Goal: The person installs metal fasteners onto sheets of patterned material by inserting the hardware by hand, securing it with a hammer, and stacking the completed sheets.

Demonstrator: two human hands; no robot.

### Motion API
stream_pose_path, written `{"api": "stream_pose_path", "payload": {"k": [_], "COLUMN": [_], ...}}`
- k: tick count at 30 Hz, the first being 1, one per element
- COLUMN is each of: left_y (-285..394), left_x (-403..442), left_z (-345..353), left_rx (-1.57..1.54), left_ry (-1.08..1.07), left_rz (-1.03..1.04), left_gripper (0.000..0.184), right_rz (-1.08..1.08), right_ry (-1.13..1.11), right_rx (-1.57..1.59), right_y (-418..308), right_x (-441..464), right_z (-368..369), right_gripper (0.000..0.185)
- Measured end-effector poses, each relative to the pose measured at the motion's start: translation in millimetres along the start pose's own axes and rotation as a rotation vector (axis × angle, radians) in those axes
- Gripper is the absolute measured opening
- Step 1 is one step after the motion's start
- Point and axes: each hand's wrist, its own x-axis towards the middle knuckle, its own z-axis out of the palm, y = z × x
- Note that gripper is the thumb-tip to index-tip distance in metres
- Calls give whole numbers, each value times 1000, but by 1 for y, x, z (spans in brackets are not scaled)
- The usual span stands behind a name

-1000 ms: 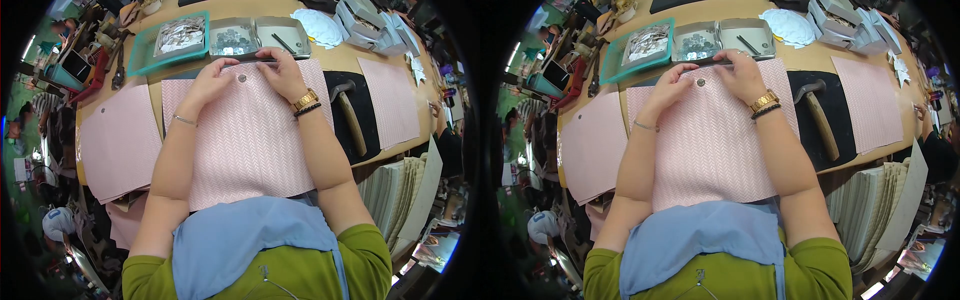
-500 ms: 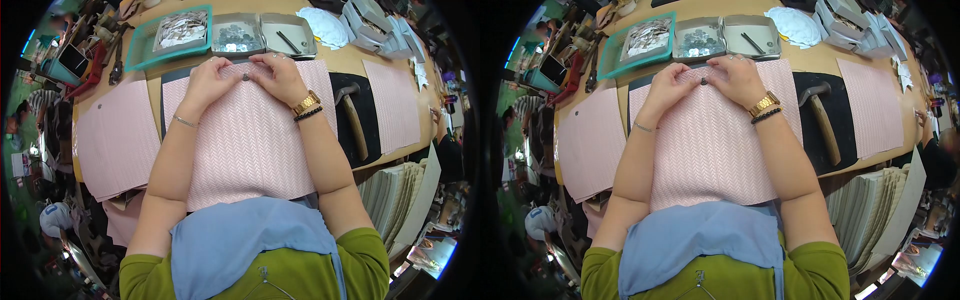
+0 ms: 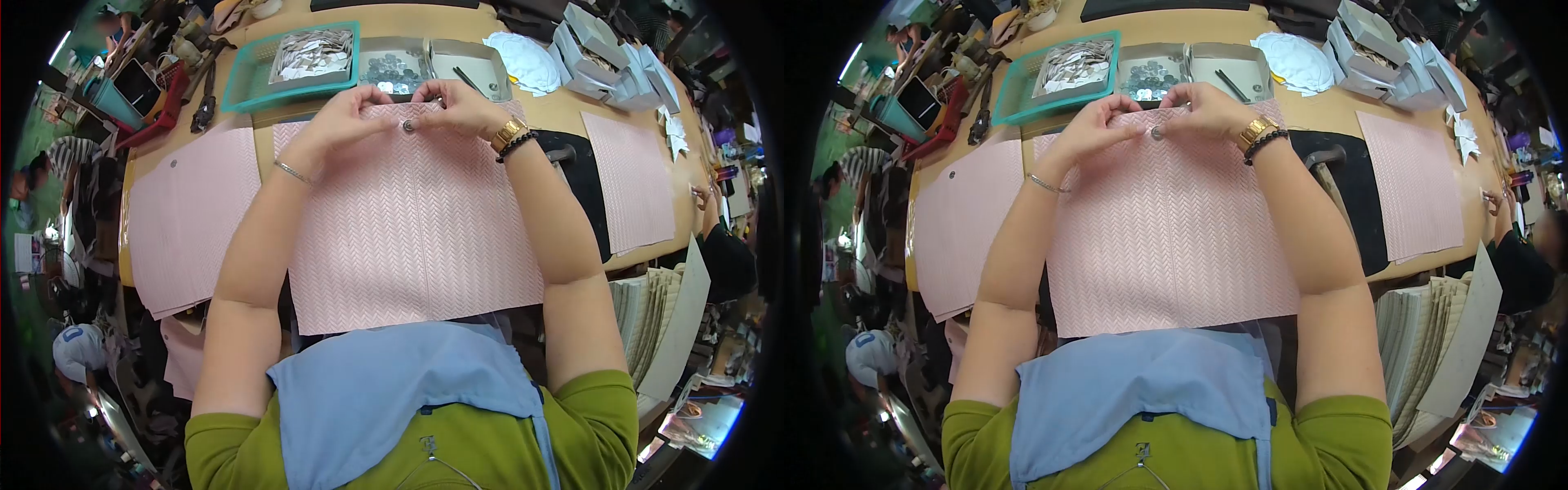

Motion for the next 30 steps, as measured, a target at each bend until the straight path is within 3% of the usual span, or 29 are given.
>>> {"api": "stream_pose_path", "payload": {"k": [2, 4, 7, 8, 10, 11, 14, 19, 26, 30], "left_y": [11, 19, -4, -11, -26, -42, -69, -91, -92, -99], "left_x": [-10, -28, -48, -55, -68, -71, -81, -87, -89, -88], "left_z": [-15, -34, -67, -73, -76, -67, -65, -40, -35, -39], "left_rx": [322, 682, 565, 393, 45, -209, -233, -274, -336, -280], "left_ry": [51, 122, 97, 143, 232, 370, 437, 695, 758, 758], "left_rz": [-42, -159, -345, -349, -347, -228, -199, -16, 83, 38], "left_gripper": [38, 47, 41, 39, 34, 28, 28, 22, 17, 17], "right_rz": [85, 33, 126, 187, 86, 34, 221, 107, 24, -6], "right_ry": [20, 165, 270, 283, 369, 413, 475, 692, 761, 785], "right_rx": [6, -396, -727, -793, -732, -703, -115, 123, 239, 197], "right_y": [0, -5, -13, -11, 11, 22, 51, 68, 71, 85], "right_x": [-2, -16, -45, -56, -81, -92, -116, -130, -129, -129], "right_z": [-2, -7, -28, -37, -56, -64, -73, -56, -46, -48], "right_gripper": [33, 36, 42, 44, 44, 45, 47, 45, 44, 44]}}
